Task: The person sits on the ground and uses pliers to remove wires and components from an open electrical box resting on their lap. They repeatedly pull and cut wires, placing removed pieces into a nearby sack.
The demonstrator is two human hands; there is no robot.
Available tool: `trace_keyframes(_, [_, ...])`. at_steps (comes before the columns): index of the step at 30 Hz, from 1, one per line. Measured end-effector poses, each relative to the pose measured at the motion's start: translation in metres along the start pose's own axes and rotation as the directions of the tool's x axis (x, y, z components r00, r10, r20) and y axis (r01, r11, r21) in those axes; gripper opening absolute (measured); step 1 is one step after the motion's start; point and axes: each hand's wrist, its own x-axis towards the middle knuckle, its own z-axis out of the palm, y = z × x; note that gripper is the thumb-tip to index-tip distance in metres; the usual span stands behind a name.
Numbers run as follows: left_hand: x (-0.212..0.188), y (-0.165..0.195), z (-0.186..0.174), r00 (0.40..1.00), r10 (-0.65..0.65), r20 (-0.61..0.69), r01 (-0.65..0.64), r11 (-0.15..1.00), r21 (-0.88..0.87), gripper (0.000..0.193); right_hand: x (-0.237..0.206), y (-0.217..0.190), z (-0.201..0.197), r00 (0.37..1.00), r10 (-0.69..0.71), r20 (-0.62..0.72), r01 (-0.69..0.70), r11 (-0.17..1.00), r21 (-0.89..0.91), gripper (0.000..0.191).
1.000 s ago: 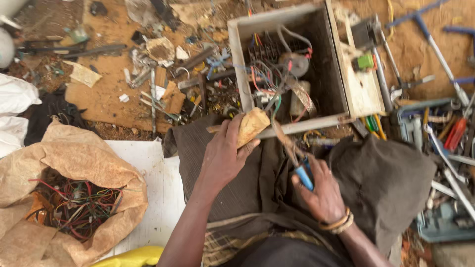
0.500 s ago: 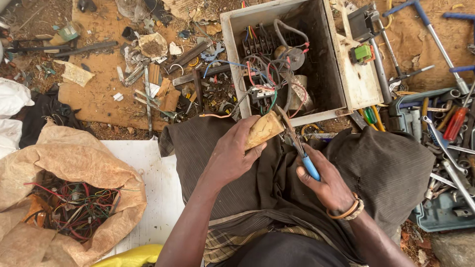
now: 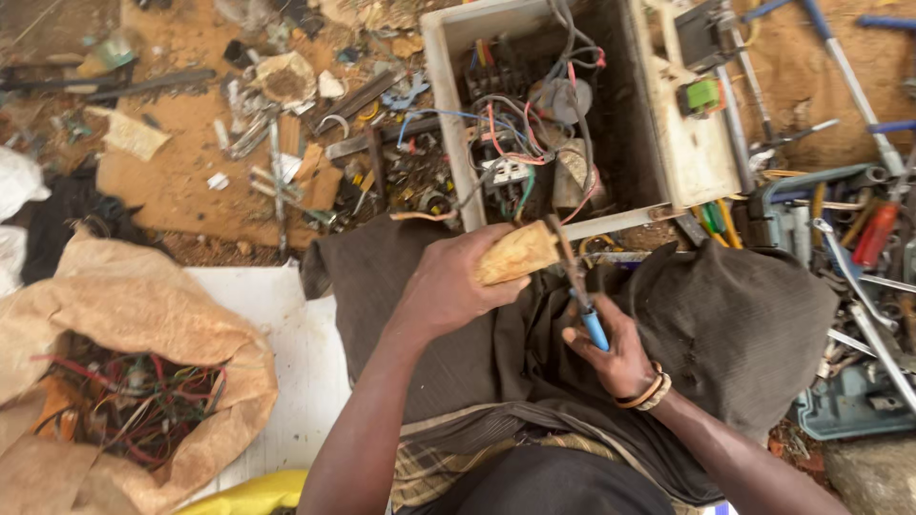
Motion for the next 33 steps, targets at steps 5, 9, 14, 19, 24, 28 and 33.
trace_keyframes(5, [-0.013, -0.007, -0.011, 0.996, -0.073, -0.045, 0.067, 0.991, -0.114, 0.067, -0.004, 0.023, -0.008, 0.998, -0.068, 0.008, 0.065, 0.983, 0.169, 0.042])
trace_keyframes(9, [-0.041, -0.011, -0.006, 0.975, -0.053, -0.215, 0.014, 0.984, -0.179, 0.066, -0.004, 0.028, -0.006, 0.999, 0.001, -0.036, 0.014, 0.908, 0.419, 0.051])
trace_keyframes(14, [-0.081, -0.017, 0.001, 0.925, -0.243, -0.294, 0.151, 0.941, -0.304, 0.063, -0.003, 0.034, -0.001, 0.994, 0.054, -0.094, -0.006, 0.893, 0.450, 0.048])
trace_keyframes(19, [-0.163, -0.048, -0.018, 0.763, -0.173, -0.623, 0.151, 0.985, -0.088, 0.061, -0.010, 0.036, 0.004, 0.999, -0.025, -0.043, 0.044, 0.854, 0.518, 0.047])
trace_keyframes(24, [-0.286, -0.079, -0.084, 0.450, 0.098, -0.888, 0.602, 0.701, 0.382, 0.078, -0.017, 0.032, 0.011, 0.996, -0.085, -0.040, 0.092, 0.818, 0.567, 0.040])
trace_keyframes(28, [-0.410, -0.068, -0.103, 0.210, -0.181, -0.961, 0.828, 0.556, 0.076, 0.066, -0.022, 0.035, 0.011, 0.991, -0.132, -0.033, 0.126, 0.792, 0.597, 0.034])
trace_keyframes(33, [-0.498, -0.093, -0.080, 0.194, -0.500, -0.844, 0.978, 0.034, 0.205, 0.053, -0.023, 0.045, 0.007, 0.985, -0.170, 0.036, 0.103, 0.740, 0.665, 0.024])
